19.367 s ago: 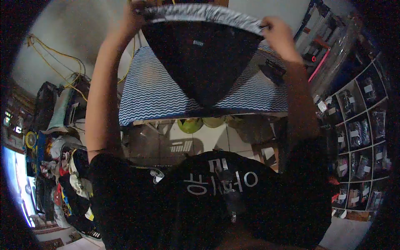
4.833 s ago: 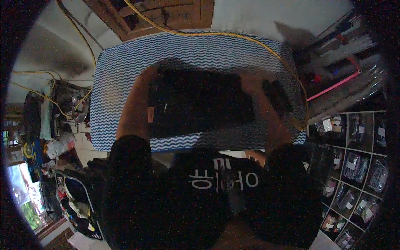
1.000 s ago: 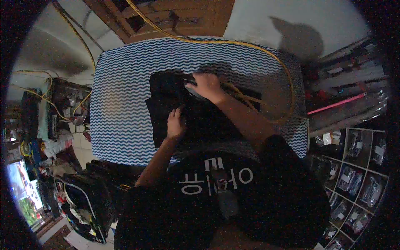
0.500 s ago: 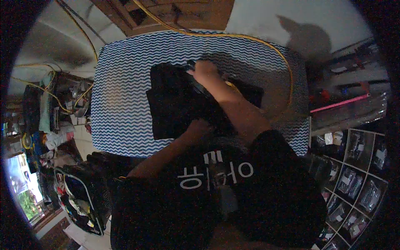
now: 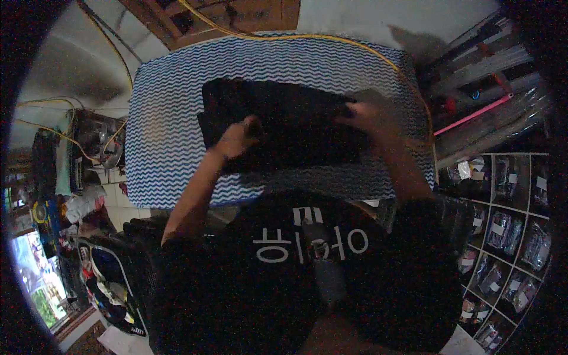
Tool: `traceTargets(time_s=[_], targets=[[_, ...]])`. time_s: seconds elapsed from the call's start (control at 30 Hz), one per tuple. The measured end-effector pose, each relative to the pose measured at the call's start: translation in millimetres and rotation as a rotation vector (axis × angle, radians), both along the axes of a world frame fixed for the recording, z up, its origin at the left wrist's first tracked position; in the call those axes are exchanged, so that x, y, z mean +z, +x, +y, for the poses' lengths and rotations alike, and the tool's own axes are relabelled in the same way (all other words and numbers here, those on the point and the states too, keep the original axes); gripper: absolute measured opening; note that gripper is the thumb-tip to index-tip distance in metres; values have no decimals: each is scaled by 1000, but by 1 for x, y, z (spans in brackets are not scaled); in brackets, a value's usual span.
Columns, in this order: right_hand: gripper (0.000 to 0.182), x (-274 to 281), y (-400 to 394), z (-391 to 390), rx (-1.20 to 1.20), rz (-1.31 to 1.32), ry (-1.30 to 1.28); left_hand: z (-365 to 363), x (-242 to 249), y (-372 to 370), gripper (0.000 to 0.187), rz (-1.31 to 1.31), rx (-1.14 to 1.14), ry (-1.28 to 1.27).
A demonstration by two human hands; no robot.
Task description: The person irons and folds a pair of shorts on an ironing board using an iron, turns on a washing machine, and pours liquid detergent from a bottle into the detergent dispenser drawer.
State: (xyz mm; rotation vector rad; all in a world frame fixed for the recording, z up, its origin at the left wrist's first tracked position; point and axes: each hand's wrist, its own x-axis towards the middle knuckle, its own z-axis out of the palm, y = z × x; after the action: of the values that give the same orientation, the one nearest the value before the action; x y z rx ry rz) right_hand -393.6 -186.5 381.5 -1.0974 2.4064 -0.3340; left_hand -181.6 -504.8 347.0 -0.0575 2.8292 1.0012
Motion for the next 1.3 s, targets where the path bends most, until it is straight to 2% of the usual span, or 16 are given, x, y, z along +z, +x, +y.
traceTargets(time_s=[0.13, 0.17, 0.23, 0.3, 0.4, 0.53, 0.67, 0.73, 0.83, 0.9, 0.93, 0.97, 1.03, 1.13, 1.2, 1.3], targets=[[55, -23, 23, -32, 423, 176, 4, -18, 10, -23, 50, -50, -203, 180], [54, -31, 32, -45, 520, 227, -43, -20, 6, -28, 49, -57, -222, 138], [53, -22, 69, -81, 576, 210, 45, -26, -8, -38, 49, -72, -259, 51], [50, -66, 99, -102, 548, 107, -273, -27, -15, -43, 48, -105, -236, 47], [43, -24, 163, -139, 408, -22, -253, -35, -37, -54, 46, -188, -225, 88], [40, -23, 201, -161, 350, 5, -357, -37, -44, -52, 44, -205, -192, 100], [38, -23, 200, -168, 314, 26, -280, -37, -36, -44, 44, -215, -132, 151], [38, -39, 187, -155, 325, 12, -239, -30, -28, -33, 43, -206, -61, 164], [39, -41, 149, -112, 269, -162, -211, -1, -6, -5, 42, -186, 243, 453], [38, -27, 122, -75, 149, -143, -165, 32, 14, 14, 39, -105, 191, 328], [37, 3, 110, -55, 88, -79, -125, 43, 19, 26, 37, -66, 163, 266], [37, 4, 90, -29, -78, -151, -133, 49, 13, 42, 36, -70, 164, 292], [39, 0, 53, 20, -211, 3, -120, 49, -14, 70, 33, -79, 165, 339], [41, -15, 2, 82, -330, 326, -113, 11, -28, 100, 33, 203, 589, 140], [43, -28, -21, 106, -374, 470, -122, -15, -32, 114, 44, 358, 657, -574], [46, -46, -42, 125, -414, 598, -151, -40, -61, 128, 56, 99, 842, -275]])
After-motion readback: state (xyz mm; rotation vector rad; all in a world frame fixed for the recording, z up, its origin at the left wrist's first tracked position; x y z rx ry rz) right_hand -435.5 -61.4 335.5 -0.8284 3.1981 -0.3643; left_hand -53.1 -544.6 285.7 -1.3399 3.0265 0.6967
